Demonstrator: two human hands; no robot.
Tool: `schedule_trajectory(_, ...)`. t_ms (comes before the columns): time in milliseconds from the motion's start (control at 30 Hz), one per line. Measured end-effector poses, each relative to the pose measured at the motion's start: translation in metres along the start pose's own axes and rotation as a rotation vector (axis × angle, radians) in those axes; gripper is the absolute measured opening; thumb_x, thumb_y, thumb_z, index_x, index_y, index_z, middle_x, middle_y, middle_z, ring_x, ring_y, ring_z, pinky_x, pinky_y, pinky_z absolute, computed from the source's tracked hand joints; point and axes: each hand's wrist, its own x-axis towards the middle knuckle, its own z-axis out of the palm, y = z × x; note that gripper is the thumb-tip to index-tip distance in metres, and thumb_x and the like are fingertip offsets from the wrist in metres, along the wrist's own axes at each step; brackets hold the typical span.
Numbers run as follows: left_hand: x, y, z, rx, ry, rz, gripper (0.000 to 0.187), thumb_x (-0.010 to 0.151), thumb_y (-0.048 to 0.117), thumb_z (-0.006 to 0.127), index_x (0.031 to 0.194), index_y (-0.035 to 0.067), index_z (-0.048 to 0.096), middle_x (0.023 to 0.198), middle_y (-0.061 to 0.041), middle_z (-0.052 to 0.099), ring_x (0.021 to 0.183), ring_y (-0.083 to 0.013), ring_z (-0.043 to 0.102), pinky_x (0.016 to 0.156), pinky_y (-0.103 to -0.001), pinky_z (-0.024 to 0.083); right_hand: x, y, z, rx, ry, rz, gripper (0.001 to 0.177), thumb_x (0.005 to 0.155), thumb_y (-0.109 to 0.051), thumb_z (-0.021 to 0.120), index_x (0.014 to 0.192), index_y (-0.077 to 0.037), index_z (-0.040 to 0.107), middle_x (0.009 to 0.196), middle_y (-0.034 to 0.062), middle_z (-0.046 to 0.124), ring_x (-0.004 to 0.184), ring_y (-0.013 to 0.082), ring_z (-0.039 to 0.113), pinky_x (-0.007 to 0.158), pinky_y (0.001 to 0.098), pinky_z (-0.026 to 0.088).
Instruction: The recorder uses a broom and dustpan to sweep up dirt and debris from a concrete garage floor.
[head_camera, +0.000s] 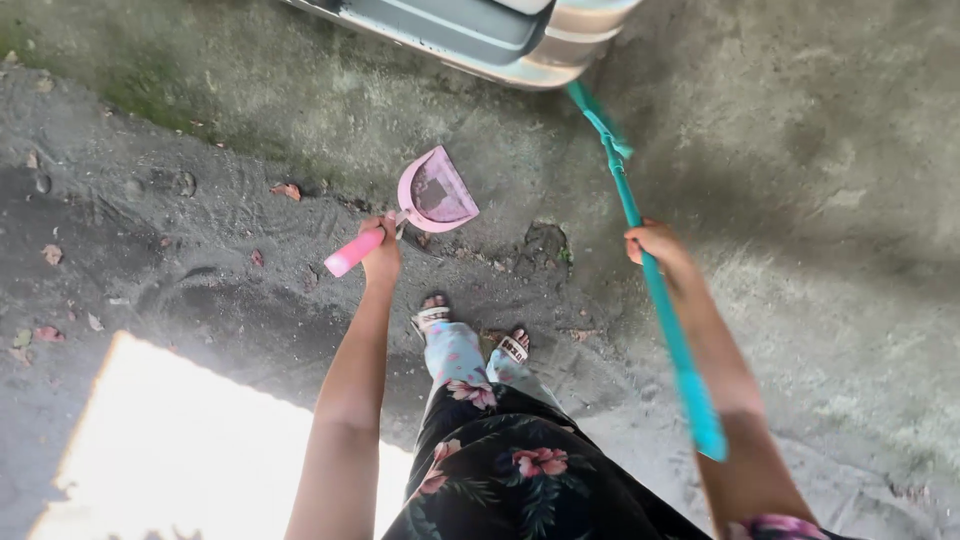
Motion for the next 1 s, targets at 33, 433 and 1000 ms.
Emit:
schedule_trajectory(33, -0.002, -0.01, 0.004, 0.001, -0.015, 0.0, 0.035, 0.103, 0.029, 0.066, 0.09, -0.003, 0.06, 0.086, -0.019, 0.061, 0.078, -0.0323, 0.058, 0.073, -0.043, 0.047, 0.004, 0.019, 0.02, 0.009, 0.009, 0.007, 0.014, 0.093, 0.003, 0.06, 0.105, -0.001, 0.053, 0.067, 0.0057, 0.052, 0.05, 0.0109, 0.049, 0.038, 0.0281, 0.039)
schedule_trajectory(433, 0.05, -0.042, -0.022, -0.104, -0.113, 0.03, 0.036, 0.102, 0.027, 0.069, 0.085, -0.002, 0.055, 0.082, -0.017, 0.058, 0.078, -0.0318, 0.056, 0.075, -0.04, 0.048, -0.085, 0.039, 0.147, 0.144, -0.285, 0.184, 0.041, 0.087, 0.006, 0.061, 0.119, -0.017, 0.048, 0.064, 0.0074, 0.054, 0.044, 0.0096, 0.044, 0.034, 0.0267, 0.03)
schedule_trajectory(1000, 0.061, -0.079, -0.074, -0.094, -0.156, 0.254, 0.024, 0.096, 0.014, 0.073, 0.081, 0.001, 0.059, 0.091, -0.013, 0.064, 0.078, -0.0266, 0.065, 0.073, -0.038, 0.054, 0.021, 0.145, 0.339, 0.638, -0.185, 0.435, 0.019, 0.101, 0.002, 0.057, 0.108, -0.002, 0.04, 0.073, 0.0066, 0.049, 0.053, 0.0102, 0.047, 0.039, 0.0253, 0.038)
